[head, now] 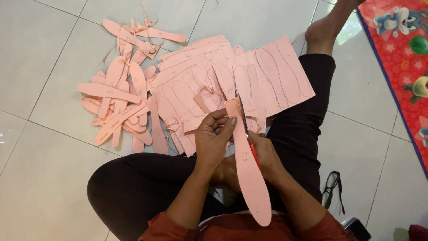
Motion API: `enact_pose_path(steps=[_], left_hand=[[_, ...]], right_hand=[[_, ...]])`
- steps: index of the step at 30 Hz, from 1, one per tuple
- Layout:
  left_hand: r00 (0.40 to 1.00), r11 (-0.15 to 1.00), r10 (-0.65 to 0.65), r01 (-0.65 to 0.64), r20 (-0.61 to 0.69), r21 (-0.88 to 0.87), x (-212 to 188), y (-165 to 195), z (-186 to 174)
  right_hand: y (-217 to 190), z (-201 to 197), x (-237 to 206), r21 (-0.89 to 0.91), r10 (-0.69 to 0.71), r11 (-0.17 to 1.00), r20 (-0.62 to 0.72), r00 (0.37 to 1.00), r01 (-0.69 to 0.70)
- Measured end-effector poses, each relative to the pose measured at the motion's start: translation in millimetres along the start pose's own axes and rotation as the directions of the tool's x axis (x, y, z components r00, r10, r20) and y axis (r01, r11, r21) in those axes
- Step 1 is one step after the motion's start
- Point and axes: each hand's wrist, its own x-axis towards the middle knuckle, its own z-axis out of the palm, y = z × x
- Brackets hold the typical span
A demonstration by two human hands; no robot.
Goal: The person sits on the floor and uses red-handled scissors to cut elongated oval shapes from a large sheet of pink paper. They follow pre-drawn outlines, separating the shapes one by one and placing the finished pieces into a growing pile on the floor.
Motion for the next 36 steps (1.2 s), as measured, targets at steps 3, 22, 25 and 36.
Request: enact_pose_path(steps=[3,22,25,36], left_hand=[[1.000,1.000,-0.001,0.001,-0.006,0.006,1,-2,-1],[0.999,0.996,0.037,-0.040,0.034,0.085,-3,-7,1],[0.999,0.995,0.020,-0.023,0.034,0.098,-5,-7,5],[0.999,0.997,-0.017,0.013,0.049,0.081,-4,-5,5]], right_hand=[[5,0,0,-0.020,0.021,1.000,-0.004,1.000,-0.021],[5,5,6,-0.026,-0.070,0.997,0.033,0.997,0.070],[0,2,7,0.018,-0.083,0.996,0.046,0.996,0.082],[-3,5,4,-0.050,-0.014,0.999,-0.019,1.000,0.013]])
